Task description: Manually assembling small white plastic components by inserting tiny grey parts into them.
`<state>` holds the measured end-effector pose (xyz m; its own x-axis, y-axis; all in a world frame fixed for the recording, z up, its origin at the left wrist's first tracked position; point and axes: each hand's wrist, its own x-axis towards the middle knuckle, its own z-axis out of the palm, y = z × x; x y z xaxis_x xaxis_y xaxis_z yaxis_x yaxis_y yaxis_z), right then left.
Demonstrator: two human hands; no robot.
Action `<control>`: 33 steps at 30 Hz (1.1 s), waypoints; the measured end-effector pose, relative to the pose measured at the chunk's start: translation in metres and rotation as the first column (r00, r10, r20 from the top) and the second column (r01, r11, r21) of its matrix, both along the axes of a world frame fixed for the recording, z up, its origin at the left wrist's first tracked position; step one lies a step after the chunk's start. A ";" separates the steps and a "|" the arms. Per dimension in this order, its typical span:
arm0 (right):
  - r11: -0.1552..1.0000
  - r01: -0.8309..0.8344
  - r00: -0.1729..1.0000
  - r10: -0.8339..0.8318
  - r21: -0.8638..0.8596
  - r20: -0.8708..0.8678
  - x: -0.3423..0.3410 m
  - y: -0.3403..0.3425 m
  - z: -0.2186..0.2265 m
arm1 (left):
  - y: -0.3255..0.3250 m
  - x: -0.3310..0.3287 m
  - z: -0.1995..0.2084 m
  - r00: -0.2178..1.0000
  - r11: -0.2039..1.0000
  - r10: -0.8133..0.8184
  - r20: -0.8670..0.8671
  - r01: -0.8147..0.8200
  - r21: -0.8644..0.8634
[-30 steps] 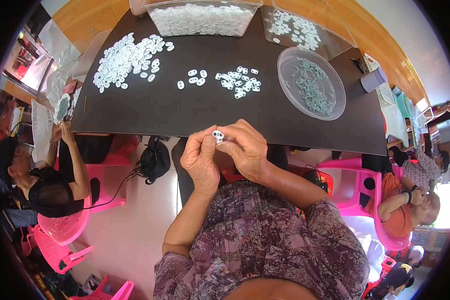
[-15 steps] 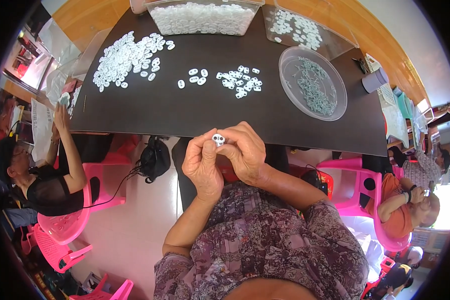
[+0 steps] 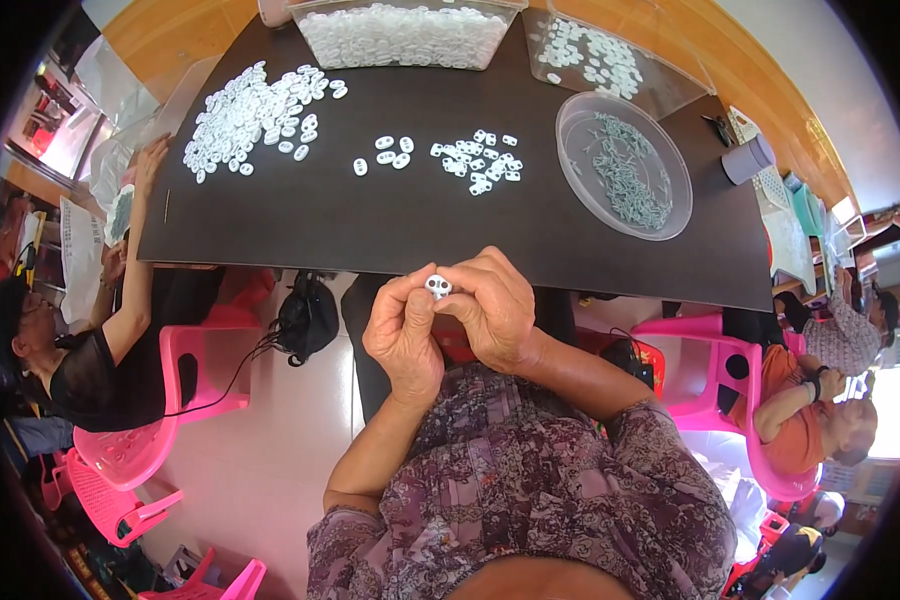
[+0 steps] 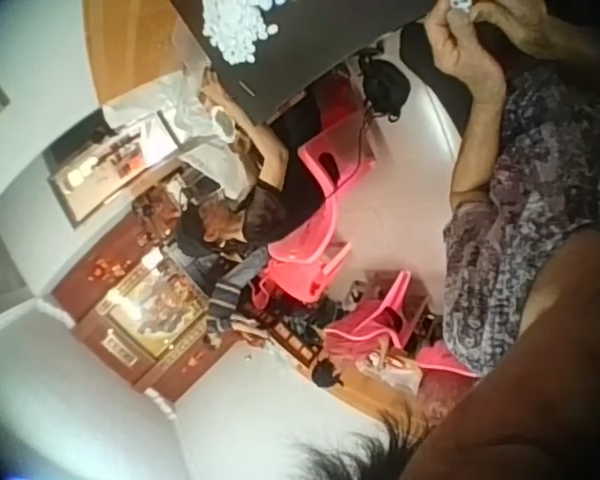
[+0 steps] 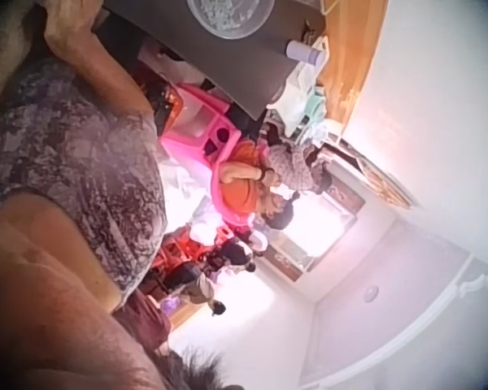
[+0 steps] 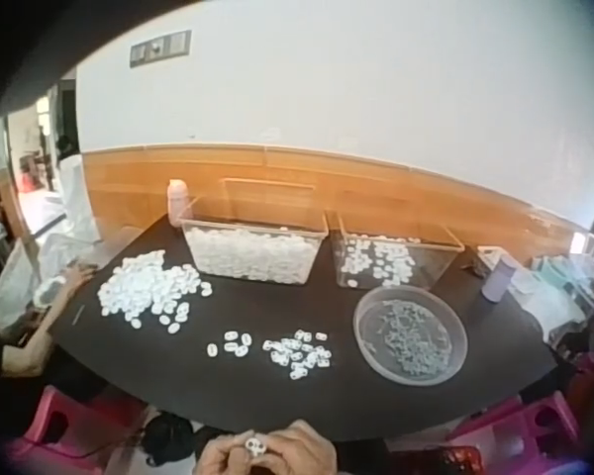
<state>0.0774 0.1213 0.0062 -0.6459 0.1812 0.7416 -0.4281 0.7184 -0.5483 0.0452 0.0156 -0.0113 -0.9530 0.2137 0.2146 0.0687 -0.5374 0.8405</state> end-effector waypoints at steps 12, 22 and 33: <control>0.998 0.019 0.996 -0.013 0.066 -0.085 -0.001 -0.002 0.000 | 0.003 0.001 0.000 0.997 0.998 0.038 -0.065 -0.040 -0.038; 0.999 0.015 0.998 -0.013 0.042 -0.054 -0.001 -0.008 0.001 | 0.002 0.005 0.000 0.997 0.997 0.078 -0.017 -0.078 -0.014; 0.997 0.014 0.995 -0.006 0.077 -0.103 0.000 -0.006 0.002 | 0.002 0.006 0.004 0.974 0.989 0.115 -0.195 -0.131 -0.073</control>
